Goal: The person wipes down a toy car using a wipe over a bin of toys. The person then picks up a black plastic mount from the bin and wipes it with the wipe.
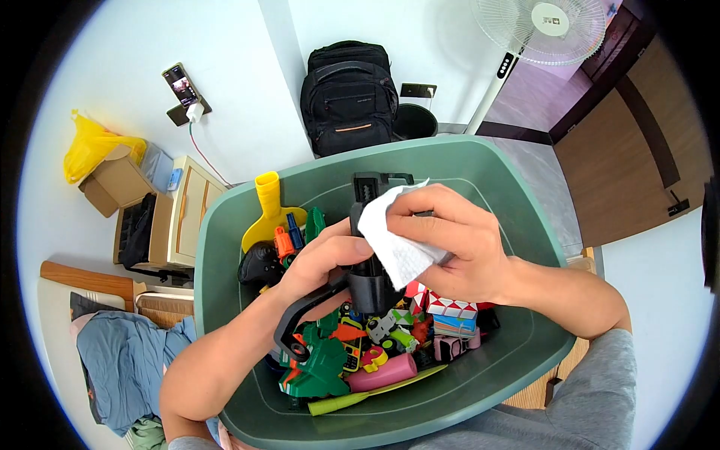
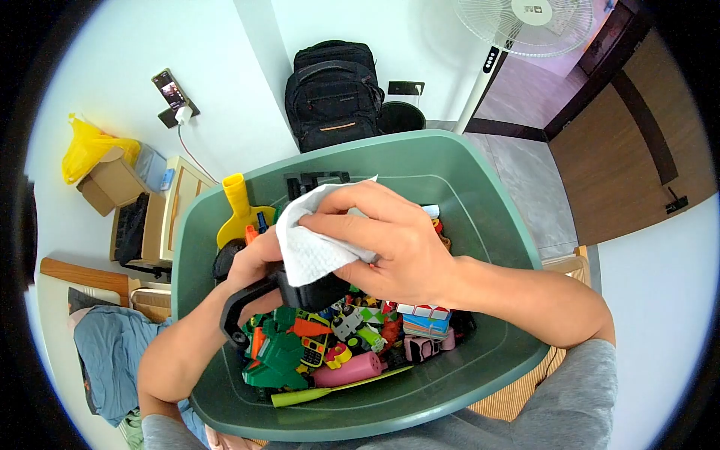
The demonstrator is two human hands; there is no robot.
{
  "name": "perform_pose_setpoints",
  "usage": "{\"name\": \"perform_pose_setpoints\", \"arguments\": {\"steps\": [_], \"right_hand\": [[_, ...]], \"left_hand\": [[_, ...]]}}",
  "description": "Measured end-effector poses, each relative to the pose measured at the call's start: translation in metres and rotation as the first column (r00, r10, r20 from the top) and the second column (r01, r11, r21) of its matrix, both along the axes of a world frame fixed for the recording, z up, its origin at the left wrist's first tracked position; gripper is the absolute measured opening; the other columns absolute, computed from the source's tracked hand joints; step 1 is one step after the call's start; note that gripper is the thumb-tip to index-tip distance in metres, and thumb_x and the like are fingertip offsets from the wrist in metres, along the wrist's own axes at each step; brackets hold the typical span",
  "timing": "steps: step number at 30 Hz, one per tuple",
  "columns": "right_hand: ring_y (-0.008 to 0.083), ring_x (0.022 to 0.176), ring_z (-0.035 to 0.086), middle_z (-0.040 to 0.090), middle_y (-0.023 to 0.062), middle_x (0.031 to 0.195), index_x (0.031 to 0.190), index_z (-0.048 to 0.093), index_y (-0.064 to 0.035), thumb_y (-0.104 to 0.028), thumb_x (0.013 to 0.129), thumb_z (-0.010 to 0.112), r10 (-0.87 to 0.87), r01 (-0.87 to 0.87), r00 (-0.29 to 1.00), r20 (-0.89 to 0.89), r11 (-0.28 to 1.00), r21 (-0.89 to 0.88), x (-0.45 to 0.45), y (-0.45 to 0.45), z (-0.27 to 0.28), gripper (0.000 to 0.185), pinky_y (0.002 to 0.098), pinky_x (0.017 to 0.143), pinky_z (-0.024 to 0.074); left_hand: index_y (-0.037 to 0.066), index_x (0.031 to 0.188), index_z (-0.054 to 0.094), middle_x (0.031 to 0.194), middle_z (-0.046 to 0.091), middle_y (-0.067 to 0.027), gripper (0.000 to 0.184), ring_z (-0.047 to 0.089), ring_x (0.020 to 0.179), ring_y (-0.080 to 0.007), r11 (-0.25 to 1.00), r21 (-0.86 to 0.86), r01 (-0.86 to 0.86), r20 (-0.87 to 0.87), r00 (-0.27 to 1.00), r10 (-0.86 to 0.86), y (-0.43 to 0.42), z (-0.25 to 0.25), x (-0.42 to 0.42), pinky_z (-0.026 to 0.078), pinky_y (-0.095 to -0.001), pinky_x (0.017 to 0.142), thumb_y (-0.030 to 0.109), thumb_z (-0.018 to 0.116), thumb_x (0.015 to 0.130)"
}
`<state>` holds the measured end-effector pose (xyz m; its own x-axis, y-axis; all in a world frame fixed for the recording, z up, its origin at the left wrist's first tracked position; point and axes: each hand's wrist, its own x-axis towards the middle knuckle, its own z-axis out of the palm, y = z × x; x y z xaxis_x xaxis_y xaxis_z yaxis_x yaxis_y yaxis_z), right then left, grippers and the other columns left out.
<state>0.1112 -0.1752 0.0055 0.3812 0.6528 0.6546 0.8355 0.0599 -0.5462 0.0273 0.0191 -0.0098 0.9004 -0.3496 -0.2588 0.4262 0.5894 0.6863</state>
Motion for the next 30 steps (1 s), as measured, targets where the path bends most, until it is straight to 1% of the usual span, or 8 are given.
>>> {"name": "perform_pose_setpoints", "arguments": {"steps": [13,15,18,19,23,25,29,30], "right_hand": [[0.033,0.083,0.067,0.066,0.0177,0.096,0.106,0.066,-0.0006,-0.001,0.075,0.068,-0.137,0.111,0.977,-0.165,0.981,-0.156,0.007,-0.003,0.002,0.03,0.037,0.072,0.0534],[0.0327,0.08,0.067,0.066,0.0177,0.093,0.105,0.067,-0.0006,-0.002,0.076,0.067,-0.16,0.121,0.964,-0.211,0.975,-0.189,0.007,-0.004,0.004,0.028,0.037,0.07,0.053],[0.0275,0.075,0.066,0.066,0.0143,0.088,0.101,0.067,-0.0006,-0.002,0.079,0.068,-0.194,0.14,0.95,-0.244,0.965,-0.221,0.007,-0.004,0.003,0.022,0.0349,0.065,0.0508],[0.0227,0.074,0.064,0.065,0.0109,0.084,0.098,0.067,-0.0006,-0.002,0.08,0.07,-0.199,0.149,0.952,-0.231,0.964,-0.22,0.007,-0.005,0.003,0.018,0.0329,0.063,0.0488],[0.0305,0.074,0.067,0.064,0.0149,0.085,0.099,0.069,-0.0016,-0.001,0.075,0.068,-0.168,0.113,0.948,-0.271,0.972,-0.206,0.008,-0.006,0.004,0.024,0.0361,0.066,0.0524],[0.0285,0.078,0.066,0.064,0.0122,0.087,0.097,0.07,-0.0023,0.001,0.071,0.071,-0.12,0.096,0.98,-0.16,0.984,-0.152,0.009,-0.007,0.002,0.026,0.0357,0.068,0.0527],[0.028,0.083,0.065,0.064,0.0108,0.091,0.097,0.07,-0.0033,0.0,0.067,0.073,-0.088,0.078,0.991,-0.099,0.992,-0.096,0.009,-0.006,-0.001,0.03,0.0357,0.07,0.0531],[0.0286,0.085,0.065,0.064,0.0105,0.093,0.097,0.07,-0.004,0.0,0.066,0.074,-0.047,0.044,0.996,-0.071,0.998,-0.037,0.009,-0.003,-0.006,0.032,0.0361,0.073,0.0531]], "left_hand": [[0.0,0.136,0.043,0.118,0.061,-0.0137,0.056,0.065,0.103,-0.0242,0.996,-0.09,0.002,0.006,1.0,-0.001,0.001,-0.004,0.004,0.054,-0.0401,0.091,0.028,0.058,0.09],[0.0,0.142,0.041,0.132,0.056,-0.0212,0.072,0.061,0.115,-0.034,0.999,-0.028,0.021,0.009,1.0,-0.021,0.004,-0.007,0.005,0.044,-0.0496,0.108,0.04,0.058,0.085],[0.0,0.143,0.039,0.135,0.054,-0.0222,0.072,0.059,0.119,-0.0357,0.997,-0.077,-0.001,0.016,1.0,0.002,0.004,-0.005,0.004,0.042,-0.0509,0.109,0.04,0.057,0.085],[-0.002,0.137,0.043,0.125,0.059,-0.0198,0.064,0.064,0.109,-0.0287,0.99,-0.138,-0.018,0.035,0.999,0.023,0.002,-0.003,0.005,0.052,-0.0431,0.097,0.037,0.056,0.088],[-0.001,0.141,0.04,0.127,0.058,-0.0186,0.066,0.063,0.11,-0.0277,0.971,-0.226,-0.075,0.024,0.996,0.082,0.001,-0.003,0.007,0.051,-0.0421,0.097,0.036,0.054,0.088],[0.0,0.147,0.033,0.143,0.048,-0.0205,0.077,0.053,0.127,-0.0315,0.978,-0.188,-0.09,0.077,0.991,0.106,-0.001,0.001,0.009,0.04,-0.0474,0.111,0.04,0.054,0.086],[0.0,0.15,0.029,0.147,0.044,-0.0193,0.08,0.051,0.131,-0.0292,0.983,-0.176,-0.055,0.094,0.993,0.072,-0.001,0.002,0.008,0.04,-0.045,0.111,0.041,0.052,0.086],[0.0,0.146,0.034,0.138,0.052,-0.0174,0.072,0.057,0.121,-0.0269,0.975,-0.212,-0.059,0.083,0.993,0.078,-0.002,0.003,0.007,0.046,-0.0421,0.104,0.037,0.053,0.087]]}}
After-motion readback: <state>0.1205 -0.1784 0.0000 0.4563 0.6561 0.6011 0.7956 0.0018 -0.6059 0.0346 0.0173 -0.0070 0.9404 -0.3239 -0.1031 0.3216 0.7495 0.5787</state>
